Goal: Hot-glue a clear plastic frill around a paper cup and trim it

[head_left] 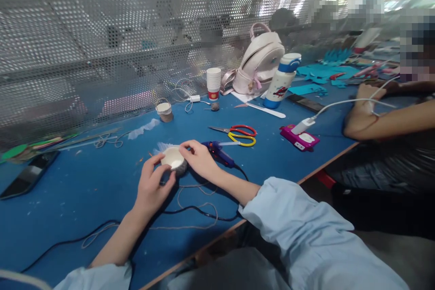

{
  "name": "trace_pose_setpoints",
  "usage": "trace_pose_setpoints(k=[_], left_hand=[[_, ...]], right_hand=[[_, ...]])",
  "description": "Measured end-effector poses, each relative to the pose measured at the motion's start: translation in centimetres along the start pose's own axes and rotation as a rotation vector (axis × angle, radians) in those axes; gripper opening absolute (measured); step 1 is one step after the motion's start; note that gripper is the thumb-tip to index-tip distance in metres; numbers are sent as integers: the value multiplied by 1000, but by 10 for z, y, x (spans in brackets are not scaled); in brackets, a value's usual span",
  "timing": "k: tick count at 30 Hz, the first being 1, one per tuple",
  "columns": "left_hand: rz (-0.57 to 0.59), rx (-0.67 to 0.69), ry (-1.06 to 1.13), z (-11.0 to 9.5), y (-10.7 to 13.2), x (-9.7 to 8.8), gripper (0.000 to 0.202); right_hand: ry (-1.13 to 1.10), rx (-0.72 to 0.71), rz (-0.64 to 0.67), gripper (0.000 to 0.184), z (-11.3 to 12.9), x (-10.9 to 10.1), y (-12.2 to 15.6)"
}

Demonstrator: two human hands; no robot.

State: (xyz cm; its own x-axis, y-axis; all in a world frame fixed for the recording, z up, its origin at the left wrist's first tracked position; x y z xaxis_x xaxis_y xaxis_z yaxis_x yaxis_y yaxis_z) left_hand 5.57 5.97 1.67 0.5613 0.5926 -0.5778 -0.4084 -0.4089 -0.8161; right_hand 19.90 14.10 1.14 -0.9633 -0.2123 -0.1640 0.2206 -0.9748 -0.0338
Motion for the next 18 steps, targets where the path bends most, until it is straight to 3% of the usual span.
trace_pose_setpoints(k=[6, 9, 14, 18], left_hand=[[103, -150, 46, 6, 4, -8, 2], [85, -203, 13, 9, 5, -10, 13], [87, -186, 34, 8, 4, -7, 5], [148, -155, 49, 6, 2, -3, 25]], right_hand=[[-124, 147, 122, 12, -7, 14, 4], [-178, 200, 158, 8, -10, 22, 5], [-221, 228, 167, 5, -11, 26, 5], [-222, 197, 152, 4, -8, 25, 6]])
Point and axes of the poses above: each hand's wrist, its own y-axis away from the middle knuckle, its own x-axis out of the palm, z = x × y, the point moved 4 cm from there along -y, towards the middle knuckle, and after that the axes turned 12 degrees about x, right-handed, at the moved point
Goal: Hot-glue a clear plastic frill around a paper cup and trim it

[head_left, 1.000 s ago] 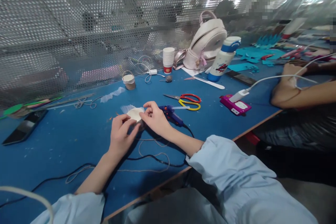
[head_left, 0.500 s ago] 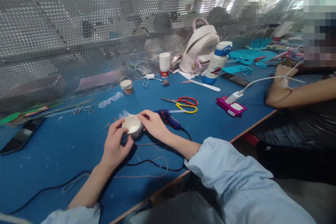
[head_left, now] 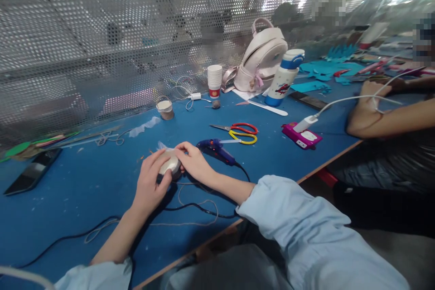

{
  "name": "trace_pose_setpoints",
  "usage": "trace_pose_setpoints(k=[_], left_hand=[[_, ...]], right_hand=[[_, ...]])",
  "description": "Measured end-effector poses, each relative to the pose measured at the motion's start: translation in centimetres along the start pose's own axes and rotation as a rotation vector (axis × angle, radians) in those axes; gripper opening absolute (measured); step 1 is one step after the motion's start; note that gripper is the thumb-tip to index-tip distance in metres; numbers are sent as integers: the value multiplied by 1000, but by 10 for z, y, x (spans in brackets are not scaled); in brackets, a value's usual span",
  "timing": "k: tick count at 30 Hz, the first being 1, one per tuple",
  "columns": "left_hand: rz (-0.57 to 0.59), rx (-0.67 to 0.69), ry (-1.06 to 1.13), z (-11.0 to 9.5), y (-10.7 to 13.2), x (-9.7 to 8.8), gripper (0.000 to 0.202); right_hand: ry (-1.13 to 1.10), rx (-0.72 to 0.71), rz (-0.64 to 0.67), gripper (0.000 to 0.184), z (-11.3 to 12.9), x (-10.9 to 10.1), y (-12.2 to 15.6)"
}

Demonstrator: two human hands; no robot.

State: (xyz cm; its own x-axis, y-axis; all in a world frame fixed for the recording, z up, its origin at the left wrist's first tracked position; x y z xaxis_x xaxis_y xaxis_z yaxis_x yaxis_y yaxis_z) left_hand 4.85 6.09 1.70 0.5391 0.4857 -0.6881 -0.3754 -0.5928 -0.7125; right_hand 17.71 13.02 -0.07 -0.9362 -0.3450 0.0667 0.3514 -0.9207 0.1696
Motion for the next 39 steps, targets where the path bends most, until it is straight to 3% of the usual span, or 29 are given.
trace_pose_setpoints(k=[7, 21, 29, 39], left_hand=[[35, 52, -2, -3, -3, 2, 31], [34, -34, 119, -1, -3, 1, 43], [-18, -198, 177, 9, -2, 7, 30], [-6, -122, 127, 8, -2, 15, 43]], right_hand=[[-59, 9, 30, 18, -2, 2, -4], [-183, 211, 115, 30, -8, 2, -10], [-85, 271, 124, 26, -14, 4, -11], [56, 177, 93, 7, -13, -5, -8]])
Point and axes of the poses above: each hand's wrist, its own y-axis away from the middle knuckle, its own x-axis out of the palm, z = x × y, the point moved 4 cm from there along -y, towards the middle knuckle, and after that the axes turned 12 degrees about x, right-handed, at the moved point
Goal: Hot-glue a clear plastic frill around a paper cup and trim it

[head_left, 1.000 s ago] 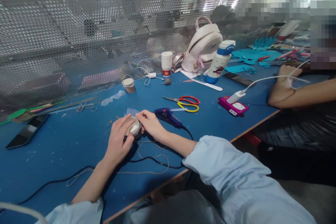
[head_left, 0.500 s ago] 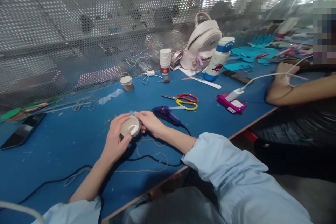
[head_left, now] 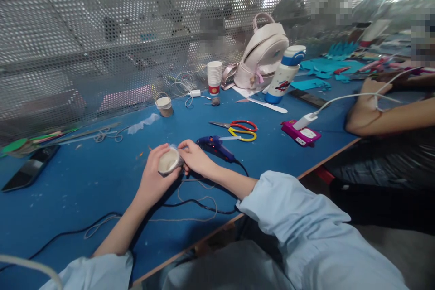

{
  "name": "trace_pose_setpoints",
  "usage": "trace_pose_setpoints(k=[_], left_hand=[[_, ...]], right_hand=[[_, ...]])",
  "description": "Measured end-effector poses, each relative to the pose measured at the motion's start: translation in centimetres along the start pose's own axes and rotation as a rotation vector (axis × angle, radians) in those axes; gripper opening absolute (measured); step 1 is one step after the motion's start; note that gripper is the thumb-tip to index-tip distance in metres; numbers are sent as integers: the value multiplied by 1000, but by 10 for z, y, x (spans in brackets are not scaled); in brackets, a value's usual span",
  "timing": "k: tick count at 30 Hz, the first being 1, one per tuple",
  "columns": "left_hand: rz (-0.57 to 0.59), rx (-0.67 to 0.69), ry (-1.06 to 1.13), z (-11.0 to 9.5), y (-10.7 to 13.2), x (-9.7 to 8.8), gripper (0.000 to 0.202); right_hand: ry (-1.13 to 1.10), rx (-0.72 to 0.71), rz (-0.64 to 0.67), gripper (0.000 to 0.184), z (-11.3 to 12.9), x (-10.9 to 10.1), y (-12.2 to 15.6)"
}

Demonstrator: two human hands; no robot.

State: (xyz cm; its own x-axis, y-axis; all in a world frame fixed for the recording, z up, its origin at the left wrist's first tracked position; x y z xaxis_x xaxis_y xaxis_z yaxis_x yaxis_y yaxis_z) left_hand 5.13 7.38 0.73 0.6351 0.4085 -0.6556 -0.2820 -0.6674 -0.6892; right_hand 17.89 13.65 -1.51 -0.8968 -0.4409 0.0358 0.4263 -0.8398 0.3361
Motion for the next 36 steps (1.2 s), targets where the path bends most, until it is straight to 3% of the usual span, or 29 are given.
trace_pose_setpoints(k=[4, 10, 15, 18, 20, 22, 25, 31, 36], left_hand=[[9, 25, 2, 0, 0, 0, 42], [27, 42, 31, -1, 1, -3, 46], [40, -80, 132, 3, 3, -8, 31], [57, -78, 140, 5, 4, -8, 29], [94, -49, 136, 7, 5, -7, 32], [143, -22, 127, 9, 6, -6, 37], [193, -3, 105, 10, 9, -4, 47], [130, -61, 96, 12, 13, 1, 71], [356, -227, 141, 30, 17, -16, 88]], right_hand=[[26, -3, 22, 1, 3, -4, 8], [142, -60, 12, 16, 3, -5, 12], [294, -178, -121, 26, 11, -13, 23], [427, -464, -217, 38, 23, -16, 34], [599, -723, -179, 50, 26, -10, 41], [764, -852, -81, 59, 18, -1, 44], [872, -832, -12, 68, 2, 6, 44], [838, -795, -23, 78, -12, 2, 50], [845, -819, -70, 58, -7, -4, 48]])
Point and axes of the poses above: each hand's wrist, its own y-axis away from the middle knuckle, its own x-axis out of the palm, z = x × y, the point moved 4 cm from there along -y, towards the middle knuckle, and after that the axes turned 12 degrees about x, right-handed, at the moved point
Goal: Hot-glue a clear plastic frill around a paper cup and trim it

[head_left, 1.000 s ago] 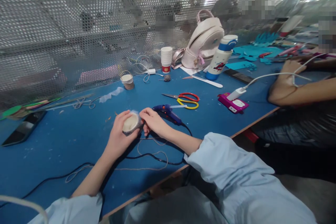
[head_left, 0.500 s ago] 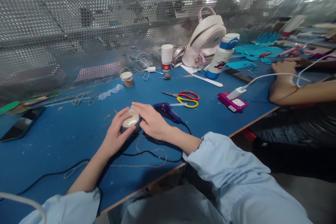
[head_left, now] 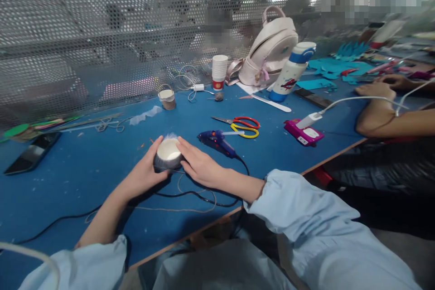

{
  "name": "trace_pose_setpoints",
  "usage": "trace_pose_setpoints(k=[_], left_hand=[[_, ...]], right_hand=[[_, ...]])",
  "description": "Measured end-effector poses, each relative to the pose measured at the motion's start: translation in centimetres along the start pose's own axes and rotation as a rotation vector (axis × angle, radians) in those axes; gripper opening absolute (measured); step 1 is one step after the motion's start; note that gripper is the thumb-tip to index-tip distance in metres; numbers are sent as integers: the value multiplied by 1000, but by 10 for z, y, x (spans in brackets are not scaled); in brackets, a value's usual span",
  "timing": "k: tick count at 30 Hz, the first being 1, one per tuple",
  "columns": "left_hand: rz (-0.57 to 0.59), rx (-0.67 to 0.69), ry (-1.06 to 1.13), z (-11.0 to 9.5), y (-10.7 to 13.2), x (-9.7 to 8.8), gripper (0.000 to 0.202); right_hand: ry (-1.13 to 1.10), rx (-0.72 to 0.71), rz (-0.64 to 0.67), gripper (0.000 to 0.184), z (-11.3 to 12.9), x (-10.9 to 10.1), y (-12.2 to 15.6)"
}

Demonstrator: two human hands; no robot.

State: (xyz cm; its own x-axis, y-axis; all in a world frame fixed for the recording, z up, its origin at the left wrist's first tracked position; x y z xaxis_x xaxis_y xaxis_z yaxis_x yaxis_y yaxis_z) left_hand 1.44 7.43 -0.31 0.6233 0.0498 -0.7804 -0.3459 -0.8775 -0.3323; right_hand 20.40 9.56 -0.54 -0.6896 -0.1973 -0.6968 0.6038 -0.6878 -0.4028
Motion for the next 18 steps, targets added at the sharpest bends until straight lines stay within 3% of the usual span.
trace_pose_setpoints(k=[2, 3, 6, 8, 12, 15, 18], left_hand=[[-10, -43, 23, 5, 4, -17, 82], [-70, -55, 43, 5, 6, -27, 75], [-465, -50, 41, -9, 10, -53, 43], [-582, -30, -26, -26, 9, -53, 26], [-396, 170, -209, -53, -1, -23, 18], [-341, 236, -297, -50, -3, -5, 20], [-294, 264, -304, -40, -2, 0, 16]], right_hand=[[14, 8, -39, 48, -1, -4, -4], [22, 16, -56, 44, 0, -5, -5], [64, 53, -90, 35, 2, -8, -9], [114, 85, -112, 32, 6, -7, -11], [199, 133, -146, 32, 10, -4, -13], [192, 111, -134, 31, 13, -4, -11], [131, 98, -166, 31, 15, -10, -12]])
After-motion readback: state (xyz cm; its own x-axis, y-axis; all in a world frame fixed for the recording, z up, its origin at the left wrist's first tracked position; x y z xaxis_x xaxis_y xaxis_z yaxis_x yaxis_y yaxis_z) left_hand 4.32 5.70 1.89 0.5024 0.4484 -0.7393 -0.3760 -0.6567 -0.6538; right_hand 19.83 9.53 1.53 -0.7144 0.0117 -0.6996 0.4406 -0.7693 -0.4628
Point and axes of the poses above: each hand's wrist, its own y-axis away from the middle knuckle, its own x-axis out of the palm, z = x × y, the point moved 4 cm from there along -y, towards the middle knuckle, and after that the axes turned 12 degrees about x, right-handed, at the moved point
